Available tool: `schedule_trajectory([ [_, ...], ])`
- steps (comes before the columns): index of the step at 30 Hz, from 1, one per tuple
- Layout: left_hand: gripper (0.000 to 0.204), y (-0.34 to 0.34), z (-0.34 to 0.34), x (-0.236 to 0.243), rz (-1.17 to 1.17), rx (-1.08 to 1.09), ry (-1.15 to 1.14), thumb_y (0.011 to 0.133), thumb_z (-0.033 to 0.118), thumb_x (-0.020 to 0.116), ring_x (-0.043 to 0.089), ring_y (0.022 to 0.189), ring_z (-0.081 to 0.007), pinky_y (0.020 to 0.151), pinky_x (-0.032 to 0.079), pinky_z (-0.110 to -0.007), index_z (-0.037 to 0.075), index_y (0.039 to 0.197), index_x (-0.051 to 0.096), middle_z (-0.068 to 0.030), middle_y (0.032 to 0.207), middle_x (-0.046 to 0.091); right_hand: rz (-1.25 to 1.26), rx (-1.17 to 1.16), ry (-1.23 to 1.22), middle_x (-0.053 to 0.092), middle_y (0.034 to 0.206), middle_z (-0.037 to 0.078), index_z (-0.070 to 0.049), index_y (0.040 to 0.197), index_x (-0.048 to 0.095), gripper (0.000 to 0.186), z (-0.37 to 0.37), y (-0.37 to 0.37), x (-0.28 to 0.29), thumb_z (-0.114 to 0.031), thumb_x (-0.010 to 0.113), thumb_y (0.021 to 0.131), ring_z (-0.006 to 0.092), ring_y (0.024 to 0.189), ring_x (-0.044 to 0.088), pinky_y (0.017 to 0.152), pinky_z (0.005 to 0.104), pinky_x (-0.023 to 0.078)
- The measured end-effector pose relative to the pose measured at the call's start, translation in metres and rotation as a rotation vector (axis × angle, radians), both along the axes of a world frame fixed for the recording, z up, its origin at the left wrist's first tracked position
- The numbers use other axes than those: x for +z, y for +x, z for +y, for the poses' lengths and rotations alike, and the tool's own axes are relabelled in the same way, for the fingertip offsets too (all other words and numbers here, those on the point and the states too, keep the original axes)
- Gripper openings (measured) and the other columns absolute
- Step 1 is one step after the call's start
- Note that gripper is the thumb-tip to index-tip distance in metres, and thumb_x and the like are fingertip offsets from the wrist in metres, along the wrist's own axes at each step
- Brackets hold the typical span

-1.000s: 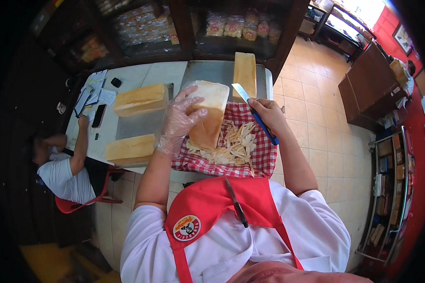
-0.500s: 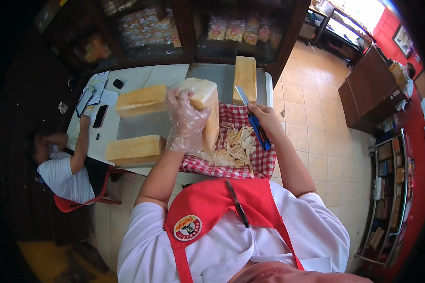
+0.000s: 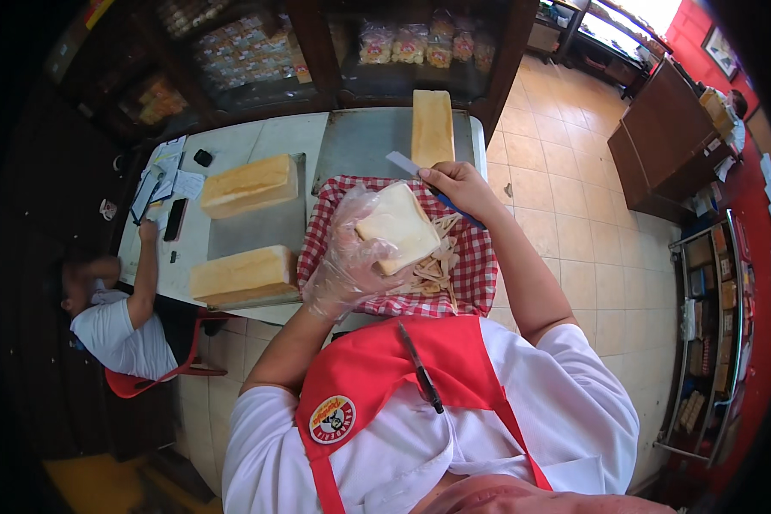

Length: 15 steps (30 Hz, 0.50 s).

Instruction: The person trims the crust from several loaves of bread using a knife and then places the loaves onto a metal tray.

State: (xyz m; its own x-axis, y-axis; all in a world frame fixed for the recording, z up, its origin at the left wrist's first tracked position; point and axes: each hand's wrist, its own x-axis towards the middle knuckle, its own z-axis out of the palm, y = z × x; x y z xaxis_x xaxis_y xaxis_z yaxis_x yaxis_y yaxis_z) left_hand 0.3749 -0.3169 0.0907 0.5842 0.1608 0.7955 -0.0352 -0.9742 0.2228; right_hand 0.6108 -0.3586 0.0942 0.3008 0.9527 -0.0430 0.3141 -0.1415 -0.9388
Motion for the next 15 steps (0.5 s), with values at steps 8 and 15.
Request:
schedule_trajectory([
  [8, 0.064, -0.015, 0.004, 0.001, 0.074, 0.134, 0.033, 0.054, 0.019, 0.089, 0.043, 0.119, -0.0444, 0.093, 0.049, -0.049, 0.015, 0.099, 0.043, -0.0211, 0.125, 0.033, -0.069, 0.121, 0.033, 0.054, 0.061, 0.000, 0.003, 0.084, 0.067, 0.044, 0.006, -0.008, -0.012, -0.041, 0.063, 0.090, 0.0077, 0.059, 0.046, 0.055, 0.0272, 0.040],
  [15, 0.065, -0.022, 0.003, -0.006, 0.062, 0.157, -0.033, 0.055, 0.025, 0.090, 0.045, 0.119, -0.0428, 0.092, 0.049, -0.049, 0.017, 0.099, 0.042, -0.0202, 0.127, 0.033, -0.138, 0.114, 0.108, 0.055, 0.059, 0.011, 0.002, 0.081, 0.066, 0.048, 0.022, -0.018, -0.015, -0.045, 0.063, 0.088, 0.0157, 0.058, 0.051, 0.059, 0.0345, 0.044],
])
